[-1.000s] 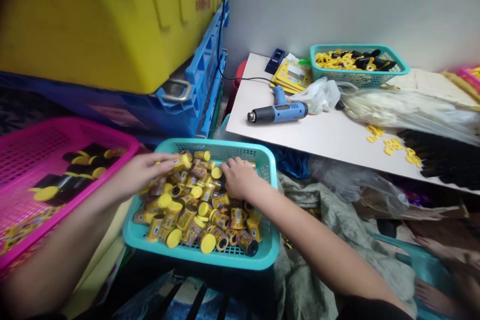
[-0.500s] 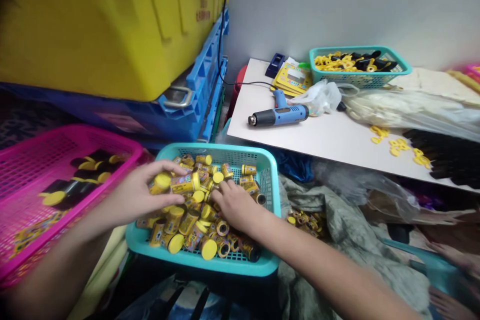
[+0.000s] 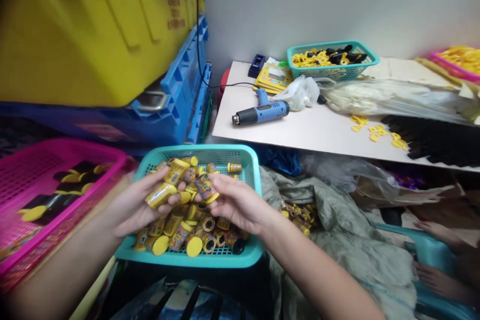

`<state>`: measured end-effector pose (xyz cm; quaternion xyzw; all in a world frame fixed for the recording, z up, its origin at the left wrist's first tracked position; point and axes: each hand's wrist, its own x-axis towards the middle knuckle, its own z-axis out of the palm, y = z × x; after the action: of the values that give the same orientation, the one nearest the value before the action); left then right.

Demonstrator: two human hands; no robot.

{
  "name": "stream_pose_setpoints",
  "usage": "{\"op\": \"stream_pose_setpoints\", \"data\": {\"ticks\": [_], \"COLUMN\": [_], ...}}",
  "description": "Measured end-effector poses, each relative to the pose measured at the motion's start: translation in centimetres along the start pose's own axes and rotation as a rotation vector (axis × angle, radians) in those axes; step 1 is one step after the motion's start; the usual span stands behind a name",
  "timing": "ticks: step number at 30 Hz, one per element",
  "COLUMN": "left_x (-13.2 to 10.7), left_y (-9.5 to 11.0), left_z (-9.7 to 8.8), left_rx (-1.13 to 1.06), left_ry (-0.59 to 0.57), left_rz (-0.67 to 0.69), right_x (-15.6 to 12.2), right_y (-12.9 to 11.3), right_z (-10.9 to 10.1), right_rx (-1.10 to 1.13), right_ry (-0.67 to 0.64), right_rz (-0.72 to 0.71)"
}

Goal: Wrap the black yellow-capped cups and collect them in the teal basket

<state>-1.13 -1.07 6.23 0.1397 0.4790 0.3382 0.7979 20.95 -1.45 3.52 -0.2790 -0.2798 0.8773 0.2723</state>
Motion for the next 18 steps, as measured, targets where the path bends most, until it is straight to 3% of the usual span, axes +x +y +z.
{"op": "stream_pose_setpoints", "data": {"ticks": [5, 9, 11, 14, 16, 18], "left_x": [0.3, 1.0, 1.7, 3.1, 3.9, 4.3], "left_y": [0.0, -0.3, -1.3, -3.7, -4.8, -4.6], "left_z": [1.3, 3.2, 5.3, 10.0, 13.1, 15.2], "left_rx": [0.009, 0.089, 0.148, 0.256, 0.359, 0.500], "left_ry": [-0.063, -0.071, -0.095, -0.270, -0.435, -0.491], "left_rz": [-0.078, -0.104, -0.112, -0.144, -0.183, -0.109], "right_x": [-1.0, -2.7, -4.8, -9.6, -13.2, -15.9], "right_y": [0.6, 0.4, 0.2, -0.4, -0.9, -1.4], "right_z": [-0.3, -0.5, -1.3, -4.1, -6.6, -8.6], "right_rx": [0.096, -0.038, -0.244, -0.725, -1.112, -1.424], "right_ry": [0.004, 0.150, 0.354, 0.855, 1.122, 1.148], "right_rz": [-0.027, -0.112, -0.266, -0.533, -0.449, -0.169]}}
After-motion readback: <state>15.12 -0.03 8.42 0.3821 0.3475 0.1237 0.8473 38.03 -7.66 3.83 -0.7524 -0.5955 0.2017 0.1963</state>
